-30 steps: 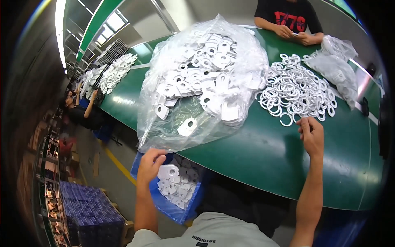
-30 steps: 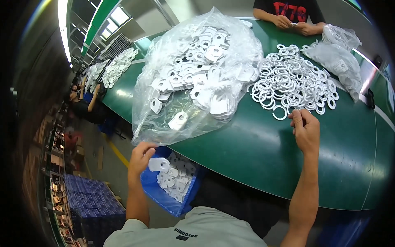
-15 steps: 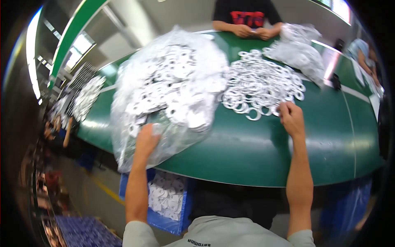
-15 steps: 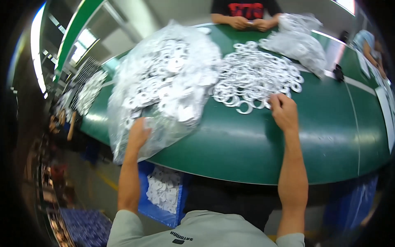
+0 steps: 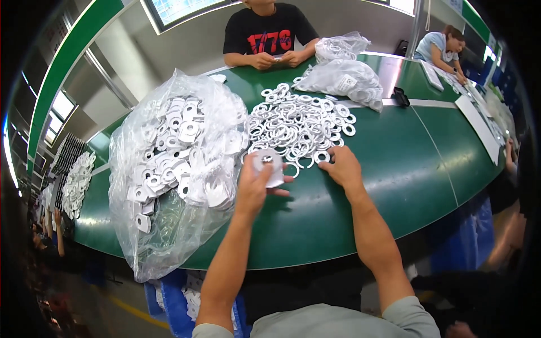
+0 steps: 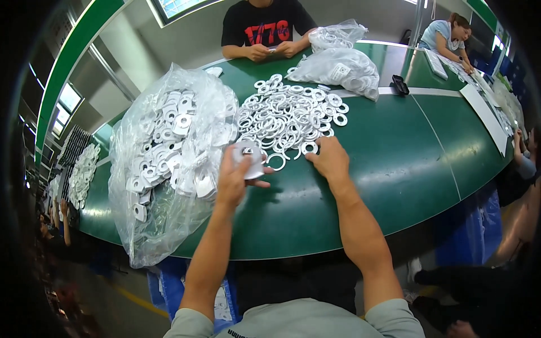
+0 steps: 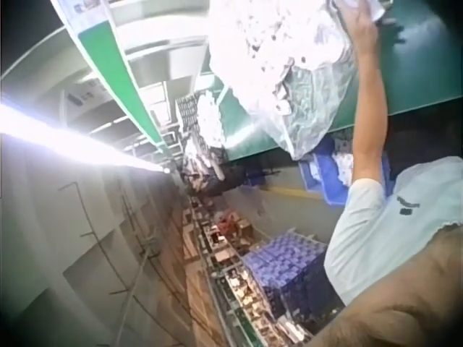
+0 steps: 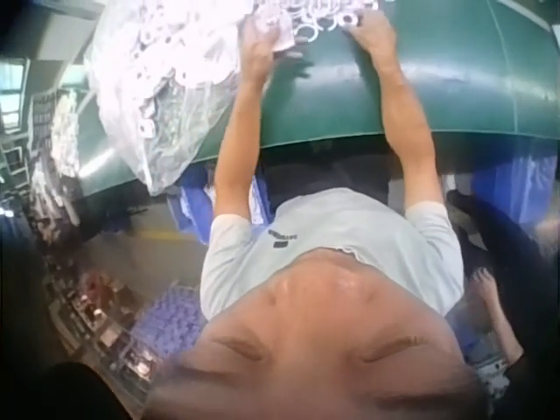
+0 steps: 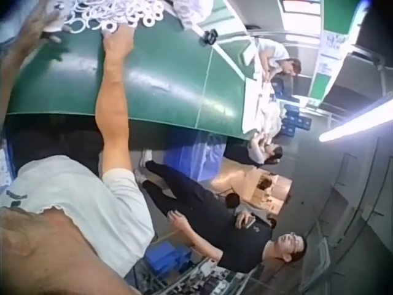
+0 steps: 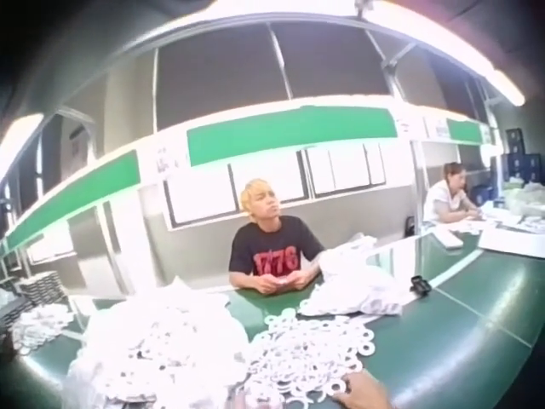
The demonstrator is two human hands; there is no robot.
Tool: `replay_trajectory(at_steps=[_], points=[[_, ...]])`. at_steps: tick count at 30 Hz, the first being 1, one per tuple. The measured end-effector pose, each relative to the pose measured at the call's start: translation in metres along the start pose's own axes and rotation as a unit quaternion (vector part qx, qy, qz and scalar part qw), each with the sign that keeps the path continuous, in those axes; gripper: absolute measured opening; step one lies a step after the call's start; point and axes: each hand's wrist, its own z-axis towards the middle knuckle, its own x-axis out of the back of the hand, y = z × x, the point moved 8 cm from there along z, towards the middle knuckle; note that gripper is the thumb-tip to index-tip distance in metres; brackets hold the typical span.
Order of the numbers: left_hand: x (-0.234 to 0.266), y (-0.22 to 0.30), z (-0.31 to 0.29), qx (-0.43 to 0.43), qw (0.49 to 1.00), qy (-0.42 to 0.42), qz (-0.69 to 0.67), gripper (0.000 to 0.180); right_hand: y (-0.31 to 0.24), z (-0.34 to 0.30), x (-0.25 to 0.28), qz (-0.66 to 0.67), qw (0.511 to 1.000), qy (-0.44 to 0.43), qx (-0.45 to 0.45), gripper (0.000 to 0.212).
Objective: Sorting and stacking small white plastic circular components on a factory assembly line.
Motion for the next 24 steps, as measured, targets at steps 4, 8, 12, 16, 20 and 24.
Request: replay_trajectory(at_steps=[4,8,12,16,20,24], points=[[-0.004,-0.056,0.014,0.093,0.995,-0.031,-0.027,0.057,-0.004,-0.001,0.000,0.049,0.999,0.011,-0.013,0.027],[-0.012,-0.064,0.007,0.166,0.984,-0.056,-0.044,0.066,-0.014,0.001,0.015,0.200,0.979,-0.043,-0.008,0.012],[-0.008,-0.065,0.005,0.183,0.974,-0.092,-0.099,0.066,-0.079,-0.021,0.020,0.227,0.957,-0.020,0.177,0.009],[-0.011,-0.065,0.007,0.174,0.965,-0.118,-0.158,0.069,-0.101,-0.032,0.012,0.211,0.948,-0.025,0.238,0.010],[-0.005,-0.056,0.015,0.084,0.991,-0.049,-0.094,0.063,-0.087,-0.029,0.030,0.214,0.948,0.070,0.224,0.013],[0.012,-0.065,0.016,0.048,0.996,-0.064,0.036,0.052,-0.093,-0.032,0.034,0.215,0.937,0.118,0.250,0.013]])
